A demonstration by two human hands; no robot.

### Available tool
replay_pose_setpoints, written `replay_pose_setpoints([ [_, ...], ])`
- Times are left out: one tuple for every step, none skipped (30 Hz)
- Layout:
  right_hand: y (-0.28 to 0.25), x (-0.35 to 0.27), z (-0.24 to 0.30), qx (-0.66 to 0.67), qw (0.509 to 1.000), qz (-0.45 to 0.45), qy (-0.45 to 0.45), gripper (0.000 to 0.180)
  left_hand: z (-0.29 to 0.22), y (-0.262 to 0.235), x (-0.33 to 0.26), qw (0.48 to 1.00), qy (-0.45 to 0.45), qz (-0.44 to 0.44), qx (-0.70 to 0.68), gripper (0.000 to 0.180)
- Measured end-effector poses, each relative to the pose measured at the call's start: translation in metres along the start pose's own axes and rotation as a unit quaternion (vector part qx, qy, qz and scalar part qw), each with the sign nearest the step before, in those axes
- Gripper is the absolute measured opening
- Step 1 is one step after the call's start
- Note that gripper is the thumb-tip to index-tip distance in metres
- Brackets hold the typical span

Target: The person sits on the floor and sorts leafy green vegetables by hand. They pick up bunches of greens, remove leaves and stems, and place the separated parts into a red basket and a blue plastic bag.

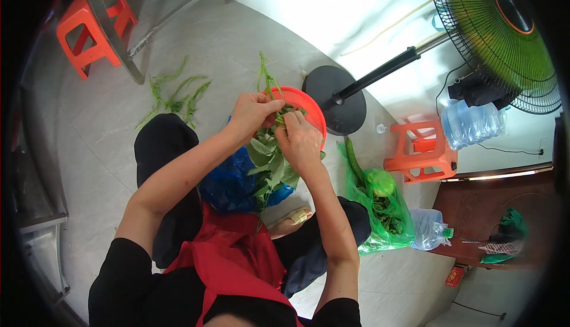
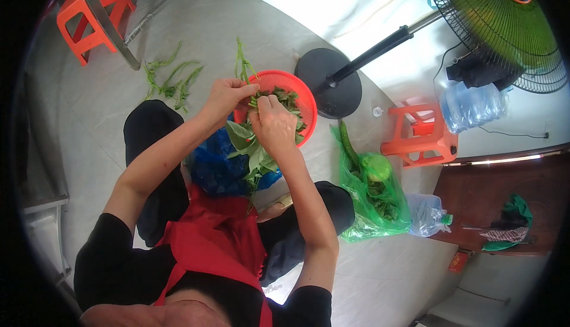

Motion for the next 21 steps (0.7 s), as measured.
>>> replay_pose_setpoints([
  [-0.001, 0.0, 0.0, -0.005, 1.0, 0.005, -0.006, 0.014, 0.001, 0.002, 0.0, 1.0, -0.001, 0.004, -0.005, 0.023],
  [0.0, 0.0, 0.001, -0.01, 1.0, 0.011, -0.013, 0.014, 0.003, 0.005, -0.001, 1.0, -0.003, 0.007, -0.009, 0.023],
  [0.002, 0.0, -0.003, 0.022, 1.0, 0.0, -0.008, 0.013, 0.005, 0.006, -0.001, 1.0, -0.005, 0.011, -0.014, 0.022],
  [0.004, -0.001, -0.014, 0.05, 0.999, -0.014, -0.001, 0.013, 0.002, 0.011, -0.001, 1.0, 0.004, 0.021, -0.013, 0.022],
  [0.006, -0.001, -0.022, 0.08, 0.996, -0.026, 0.005, 0.012, 0.001, 0.014, -0.002, 0.999, 0.011, 0.029, -0.013, 0.021],
  [0.011, -0.004, -0.037, 0.16, 0.985, -0.031, 0.047, 0.012, -0.001, 0.016, -0.002, 0.999, 0.019, 0.037, -0.013, 0.021],
  [0.017, -0.004, -0.046, 0.242, 0.966, -0.034, 0.087, 0.011, -0.001, 0.015, -0.003, 0.999, 0.013, 0.038, -0.005, 0.021],
  [0.024, -0.005, -0.055, 0.321, 0.938, -0.037, 0.126, 0.012, -0.002, 0.012, -0.002, 0.999, 0.007, 0.04, 0.003, 0.021],
  [0.029, -0.01, -0.079, 0.398, 0.889, -0.04, 0.223, 0.012, -0.003, 0.01, -0.002, 0.999, 0.001, 0.041, 0.012, 0.022],
  [0.029, -0.016, -0.101, 0.468, 0.825, -0.041, 0.315, 0.012, -0.005, 0.007, -0.003, 0.999, 0.002, 0.046, 0.013, 0.022],
  [0.029, -0.027, -0.119, 0.529, 0.747, -0.043, 0.401, 0.013, -0.009, 0.004, -0.003, 0.999, 0.004, 0.053, 0.014, 0.022],
  [0.014, -0.026, -0.125, 0.519, 0.761, -0.068, 0.384, 0.013, -0.013, 0.001, -0.004, 0.998, 0.006, 0.059, 0.014, 0.023],
  [-0.002, -0.022, -0.131, 0.509, 0.774, -0.092, 0.365, 0.014, -0.019, 0.0, -0.005, 0.997, 0.01, 0.073, 0.014, 0.022],
  [-0.014, -0.023, -0.14, 0.461, 0.805, -0.086, 0.363, 0.016, -0.024, -0.003, -0.005, 0.996, 0.014, 0.086, 0.013, 0.022],
  [-0.026, -0.025, -0.149, 0.411, 0.833, -0.08, 0.36, 0.02, -0.03, -0.006, -0.006, 0.995, 0.017, 0.1, 0.013, 0.022],
  [-0.041, -0.022, -0.152, 0.358, 0.869, -0.083, 0.33, 0.019, -0.038, -0.007, -0.008, 0.992, 0.035, 0.117, 0.029, 0.022],
  [-0.052, -0.021, -0.152, 0.303, 0.901, -0.085, 0.298, 0.019, -0.045, -0.008, -0.011, 0.989, 0.053, 0.134, 0.045, 0.022],
  [-0.051, -0.023, -0.149, 0.292, 0.913, -0.065, 0.278, 0.017, -0.052, -0.007, -0.014, 0.984, 0.071, 0.152, 0.06, 0.022],
  [-0.055, -0.019, -0.129, 0.284, 0.922, -0.043, 0.258, 0.015, -0.055, -0.008, -0.017, 0.982, 0.074, 0.161, 0.062, 0.023],
  [-0.057, -0.016, -0.107, 0.275, 0.931, -0.022, 0.239, 0.014, -0.056, -0.007, -0.021, 0.98, 0.077, 0.171, 0.064, 0.023],
  [-0.056, -0.011, -0.078, 0.281, 0.937, -0.01, 0.208, 0.012, -0.057, -0.003, -0.024, 0.978, 0.078, 0.183, 0.066, 0.024],
])
Point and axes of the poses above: each hand's wrist, its own x-axis towards the middle knuckle, its own y-axis out of the palm, z = x × y, the point moved 10 cm from there along x, towards the middle knuckle, and after that the axes turned 3 degrees about x, right-handed, at the moved point
